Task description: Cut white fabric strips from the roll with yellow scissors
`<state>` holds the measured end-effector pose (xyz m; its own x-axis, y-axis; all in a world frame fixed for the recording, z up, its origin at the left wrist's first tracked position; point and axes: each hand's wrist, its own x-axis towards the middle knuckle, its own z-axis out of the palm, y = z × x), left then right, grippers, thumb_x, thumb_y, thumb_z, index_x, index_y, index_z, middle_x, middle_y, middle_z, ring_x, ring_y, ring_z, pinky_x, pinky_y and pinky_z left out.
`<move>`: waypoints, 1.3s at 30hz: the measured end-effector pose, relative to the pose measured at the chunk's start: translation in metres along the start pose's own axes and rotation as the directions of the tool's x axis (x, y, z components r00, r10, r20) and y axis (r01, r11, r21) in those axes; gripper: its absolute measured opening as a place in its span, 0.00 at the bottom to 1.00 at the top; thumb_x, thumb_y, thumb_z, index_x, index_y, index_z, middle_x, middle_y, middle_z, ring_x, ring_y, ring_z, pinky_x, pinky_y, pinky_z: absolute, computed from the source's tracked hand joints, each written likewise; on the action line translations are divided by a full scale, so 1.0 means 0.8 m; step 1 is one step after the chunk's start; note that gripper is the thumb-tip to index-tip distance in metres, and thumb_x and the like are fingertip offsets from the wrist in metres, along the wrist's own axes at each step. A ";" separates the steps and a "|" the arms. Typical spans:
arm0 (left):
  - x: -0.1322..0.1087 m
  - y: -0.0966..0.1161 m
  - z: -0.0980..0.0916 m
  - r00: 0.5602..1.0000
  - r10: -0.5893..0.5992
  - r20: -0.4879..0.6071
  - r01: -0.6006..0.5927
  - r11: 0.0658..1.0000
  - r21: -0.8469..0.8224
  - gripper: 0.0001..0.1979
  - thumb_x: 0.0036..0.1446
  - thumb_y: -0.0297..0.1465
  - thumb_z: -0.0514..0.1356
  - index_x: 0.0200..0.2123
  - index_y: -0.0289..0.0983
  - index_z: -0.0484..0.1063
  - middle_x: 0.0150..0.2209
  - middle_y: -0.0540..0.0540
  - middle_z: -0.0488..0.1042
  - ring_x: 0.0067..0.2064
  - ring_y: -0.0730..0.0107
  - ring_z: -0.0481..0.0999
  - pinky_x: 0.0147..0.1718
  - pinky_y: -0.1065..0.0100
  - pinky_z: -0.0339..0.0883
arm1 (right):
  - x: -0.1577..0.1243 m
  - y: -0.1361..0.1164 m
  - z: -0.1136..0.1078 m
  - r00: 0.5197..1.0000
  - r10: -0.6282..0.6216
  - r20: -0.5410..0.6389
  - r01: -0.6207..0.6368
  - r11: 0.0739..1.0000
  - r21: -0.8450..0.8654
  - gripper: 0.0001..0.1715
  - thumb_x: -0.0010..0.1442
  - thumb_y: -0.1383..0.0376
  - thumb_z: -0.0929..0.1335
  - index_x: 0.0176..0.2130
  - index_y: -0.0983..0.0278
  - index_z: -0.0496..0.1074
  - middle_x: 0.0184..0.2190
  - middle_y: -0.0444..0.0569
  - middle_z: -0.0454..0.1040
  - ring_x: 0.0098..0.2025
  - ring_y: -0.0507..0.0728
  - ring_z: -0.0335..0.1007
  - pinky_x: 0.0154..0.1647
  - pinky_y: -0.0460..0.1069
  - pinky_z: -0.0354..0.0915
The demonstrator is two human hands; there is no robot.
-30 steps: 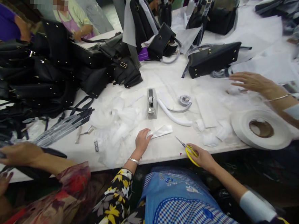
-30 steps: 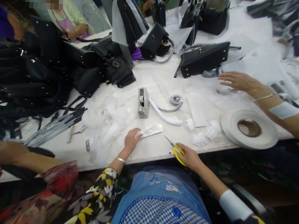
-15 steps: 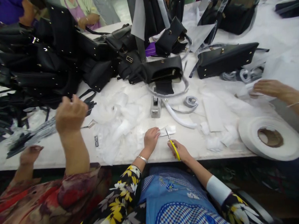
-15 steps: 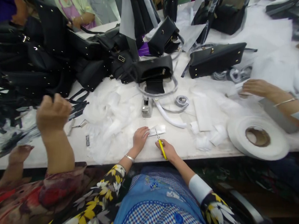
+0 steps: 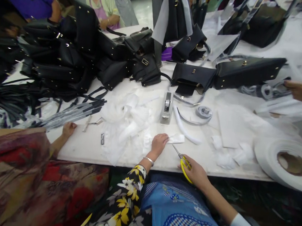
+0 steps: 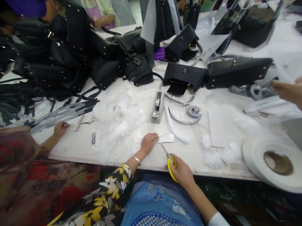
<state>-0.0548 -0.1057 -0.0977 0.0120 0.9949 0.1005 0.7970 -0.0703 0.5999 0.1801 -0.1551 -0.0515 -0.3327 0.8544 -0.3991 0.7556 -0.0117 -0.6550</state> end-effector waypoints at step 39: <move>-0.079 0.074 -0.067 0.546 -0.733 0.407 0.327 -0.261 -0.908 0.17 0.39 0.34 0.74 0.30 0.35 0.72 0.33 0.51 0.74 0.35 0.79 0.72 0.38 0.75 0.66 | 0.051 -0.102 0.019 0.988 -0.042 0.147 -0.061 0.775 0.629 0.19 0.53 0.52 0.70 0.34 0.65 0.70 0.29 0.47 0.75 0.32 0.55 0.73 0.37 0.50 0.70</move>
<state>-0.0405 -0.1765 -0.0261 -0.3317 0.6240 -0.7075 -0.7525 0.2774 0.5974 0.0961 -0.1272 -0.0241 -0.4437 0.7683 -0.4613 0.2513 -0.3874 -0.8870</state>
